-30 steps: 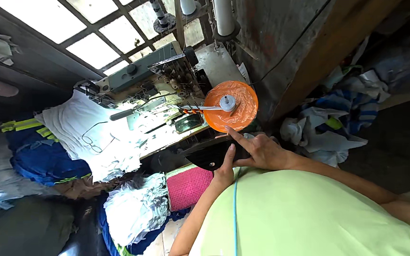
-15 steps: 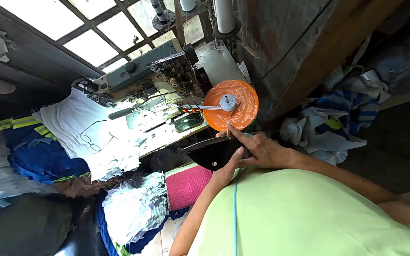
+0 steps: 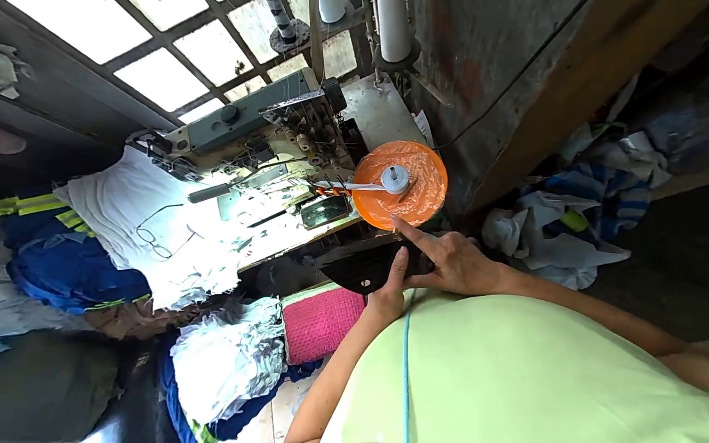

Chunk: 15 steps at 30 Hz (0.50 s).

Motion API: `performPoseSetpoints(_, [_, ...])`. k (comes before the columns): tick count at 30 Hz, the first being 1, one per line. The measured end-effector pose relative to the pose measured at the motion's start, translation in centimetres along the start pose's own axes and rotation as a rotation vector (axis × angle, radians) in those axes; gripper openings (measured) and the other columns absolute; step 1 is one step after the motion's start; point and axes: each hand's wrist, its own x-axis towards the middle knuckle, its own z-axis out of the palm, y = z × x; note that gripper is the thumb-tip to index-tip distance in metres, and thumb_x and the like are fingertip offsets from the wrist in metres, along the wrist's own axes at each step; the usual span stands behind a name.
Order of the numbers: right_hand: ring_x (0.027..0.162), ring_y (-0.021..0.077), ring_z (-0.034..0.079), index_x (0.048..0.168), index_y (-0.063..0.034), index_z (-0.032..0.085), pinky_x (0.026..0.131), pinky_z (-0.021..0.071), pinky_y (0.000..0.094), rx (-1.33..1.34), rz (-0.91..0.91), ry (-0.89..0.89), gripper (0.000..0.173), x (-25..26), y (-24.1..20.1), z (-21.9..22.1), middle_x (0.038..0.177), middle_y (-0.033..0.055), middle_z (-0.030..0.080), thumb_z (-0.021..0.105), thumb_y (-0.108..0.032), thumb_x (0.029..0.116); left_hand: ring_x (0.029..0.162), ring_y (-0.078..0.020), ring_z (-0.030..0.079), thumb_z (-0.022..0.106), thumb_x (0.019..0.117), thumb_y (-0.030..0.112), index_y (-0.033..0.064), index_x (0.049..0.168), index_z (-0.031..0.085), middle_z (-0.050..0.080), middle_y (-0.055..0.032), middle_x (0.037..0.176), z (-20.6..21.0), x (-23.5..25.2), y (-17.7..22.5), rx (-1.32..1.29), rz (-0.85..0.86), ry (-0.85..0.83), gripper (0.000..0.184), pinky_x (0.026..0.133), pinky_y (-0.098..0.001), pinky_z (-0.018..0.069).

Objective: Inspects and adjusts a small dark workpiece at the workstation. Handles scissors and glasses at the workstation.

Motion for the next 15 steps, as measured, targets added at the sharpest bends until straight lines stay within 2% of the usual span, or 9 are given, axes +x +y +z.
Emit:
performPoseSetpoints(4, [0.048,0.0196,0.053,0.142,-0.0016,0.057,0.046,0.0423,0.0334,-0.023,-0.089,0.032,0.074,0.3,0.3,-0.3,0.06,0.0071,0.059,0.053,-0.06,0.0969,0.095,-0.0026,0.071,0.061,0.0953,0.002,0.0046,0.102,0.07,0.076,0.0054,0.095,0.5,0.0,0.1,-0.016,0.005,0.035,0.012,0.092,-0.0266,0.0577])
performPoseSetpoints(6, [0.049,0.0201,0.054,0.143,-0.0021,0.056,0.047,0.0431,0.0335,-0.013,-0.103,0.017,0.072,0.3,0.6,-0.4,0.061,0.0075,0.06,0.056,-0.057,0.0967,0.095,-0.001,0.07,0.061,0.096,0.003,0.0033,0.103,0.068,0.075,0.0066,0.095,0.4,0.1,0.3,0.046,-0.003,0.011,0.01,0.092,-0.0253,0.057])
performPoseSetpoints(10, [0.056,0.0222,0.059,0.149,0.0076,0.043,0.056,0.051,0.0372,0.046,-0.013,-0.076,0.09,0.1,0.5,-0.5,0.067,0.0113,0.062,0.051,-0.064,0.0959,0.099,-0.0012,0.069,0.069,0.0953,0.013,-0.0002,0.111,0.065,0.074,0.0056,0.1,-0.4,0.4,1.2,0.095,-0.061,-0.147,0.021,0.095,-0.0267,0.0563])
performPoseSetpoints(13, [0.056,0.0189,0.055,0.148,0.0089,0.044,0.055,0.0481,0.0334,0.106,-0.011,-0.035,0.091,-0.1,0.5,0.0,0.067,0.0108,0.061,0.054,-0.064,0.0944,0.1,0.0001,0.069,0.072,0.094,0.021,0.0074,0.107,0.07,0.075,0.009,0.1,-0.9,0.2,1.3,0.021,-0.094,-0.224,0.019,0.095,-0.0264,0.0566])
performPoseSetpoints(15, [0.056,0.0161,0.053,0.15,0.0088,0.04,0.055,0.0473,0.031,0.132,-0.008,-0.037,0.091,-0.1,0.5,0.1,0.067,0.0093,0.06,0.056,-0.061,0.0943,0.1,0.0007,0.069,0.073,0.0937,0.022,0.0098,0.108,0.069,0.075,0.0101,0.101,-1.4,0.1,1.3,-0.011,-0.114,-0.28,0.019,0.095,-0.0259,0.0564])
